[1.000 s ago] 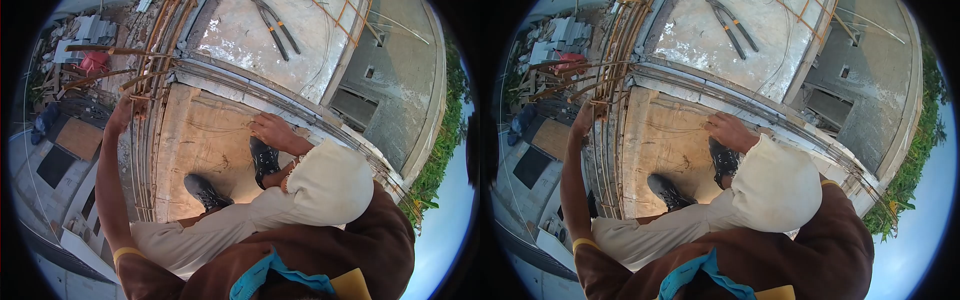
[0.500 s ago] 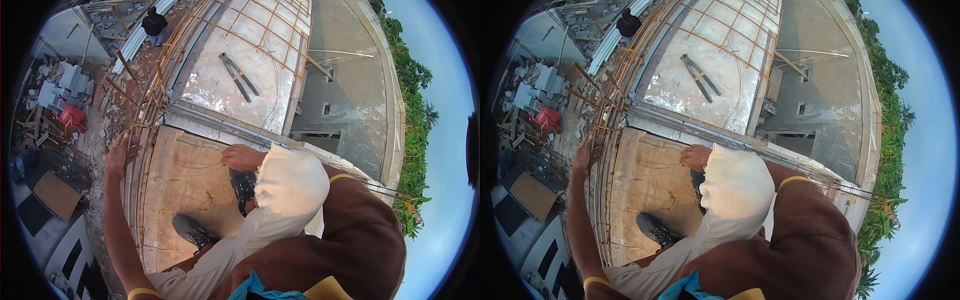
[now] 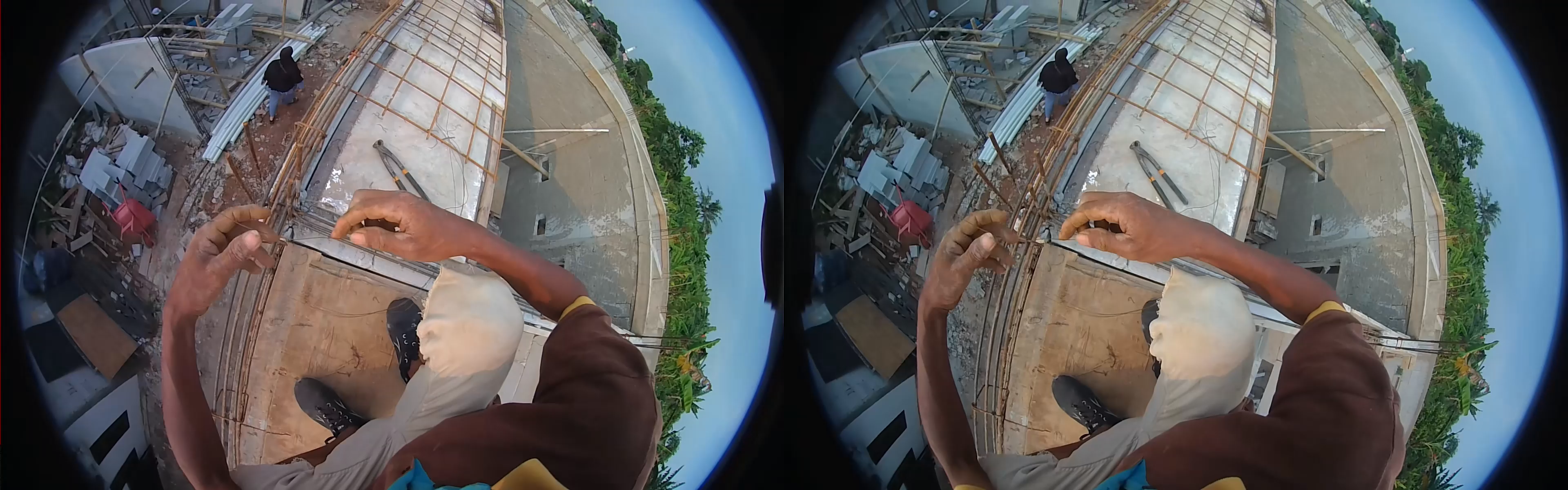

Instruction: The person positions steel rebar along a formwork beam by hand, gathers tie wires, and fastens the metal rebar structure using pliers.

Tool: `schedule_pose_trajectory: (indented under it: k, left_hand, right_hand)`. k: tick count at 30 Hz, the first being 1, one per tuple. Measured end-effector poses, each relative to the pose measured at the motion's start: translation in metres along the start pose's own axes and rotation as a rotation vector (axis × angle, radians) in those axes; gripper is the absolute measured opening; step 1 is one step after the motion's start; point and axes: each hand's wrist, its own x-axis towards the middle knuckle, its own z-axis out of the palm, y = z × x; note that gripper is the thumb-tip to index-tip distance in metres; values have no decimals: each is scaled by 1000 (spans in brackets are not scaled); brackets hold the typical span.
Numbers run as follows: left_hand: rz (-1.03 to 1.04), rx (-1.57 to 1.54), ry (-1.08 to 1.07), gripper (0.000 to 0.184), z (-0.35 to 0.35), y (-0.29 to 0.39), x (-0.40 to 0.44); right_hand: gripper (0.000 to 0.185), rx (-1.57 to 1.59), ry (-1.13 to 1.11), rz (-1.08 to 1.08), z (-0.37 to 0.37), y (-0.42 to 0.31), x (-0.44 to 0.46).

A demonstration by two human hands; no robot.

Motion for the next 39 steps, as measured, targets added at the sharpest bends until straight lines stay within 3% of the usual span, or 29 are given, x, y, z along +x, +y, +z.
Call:
schedule_pose_trajectory:
  k: [1, 2, 4, 7, 10, 11, 13, 14, 16, 19, 20, 24, 28, 30, 31, 33, 35, 37, 39]
  left_hand:
    - [1, 5, 1, 39, 21, 6, 3]
    - [37, -49, -45, 41, 42, 7, 7]
    - [75, -98, -103, 43, 53, 8, 14]
    - [34, -160, -4, 45, 48, 11, 19]
    - [60, -326, 325, 42, 1, 25, 15]
    - [101, -369, 436, 41, -16, 31, 13]
    - [323, -603, 480, 40, -55, 39, 3]
    - [350, -595, 484, 40, -69, 45, -2]
    - [653, -640, 394, 38, -90, 56, -11]
    - [785, -556, 314, 37, -103, 67, -18]
    - [785, -533, 332, 39, -106, 71, -20]
    - [848, -472, 372, 41, -120, 80, -33]
    - [700, -453, 585, 40, -136, 72, -50]
    - [602, -515, 616, 40, -152, 46, -51]
    - [515, -578, 651, 39, -164, 30, -51]
    - [547, -652, 651, 37, -207, -2, -64]
    - [561, -690, 636, 37, -226, -15, -80]
    - [498, -655, 738, 35, -215, -7, -96]
    - [252, -583, 660, 36, -178, 3, -96]
  right_hand:
    - [25, -84, -107, 4, 3, -6, 1]
    - [24, -218, -59, -165, 16, 10, 2]
    - [25, -181, -28, -147, 22, 23, 2]
    - [26, -129, 46, -91, 15, 42, -9]
    - [20, -627, 228, -61, 5, 98, -31]
    - [18, -811, 289, -97, 0, 129, -43]
    - [16, -872, 357, -9, -13, 186, -65]
    - [16, -885, 368, -31, -18, 206, -74]
    - [21, -861, 415, 87, -23, 227, -83]
    - [31, -776, 575, 108, -13, 234, -70]
    - [44, -764, 564, 111, -14, 233, -66]
    - [55, -821, 682, 34, -10, 208, -51]
    - [66, -238, 1289, -118, -39, 141, -47]
    - [69, 122, 1320, -213, -68, 112, -51]
    - [69, 112, 1327, -220, -83, 115, -54]
    - [75, 489, 1270, -122, -110, 134, -65]
    - [77, 549, 1321, -79, -125, 154, -73]
    - [77, 778, 1206, 62, -122, 161, -75]
    - [82, 585, 988, 273, -81, 158, -60]
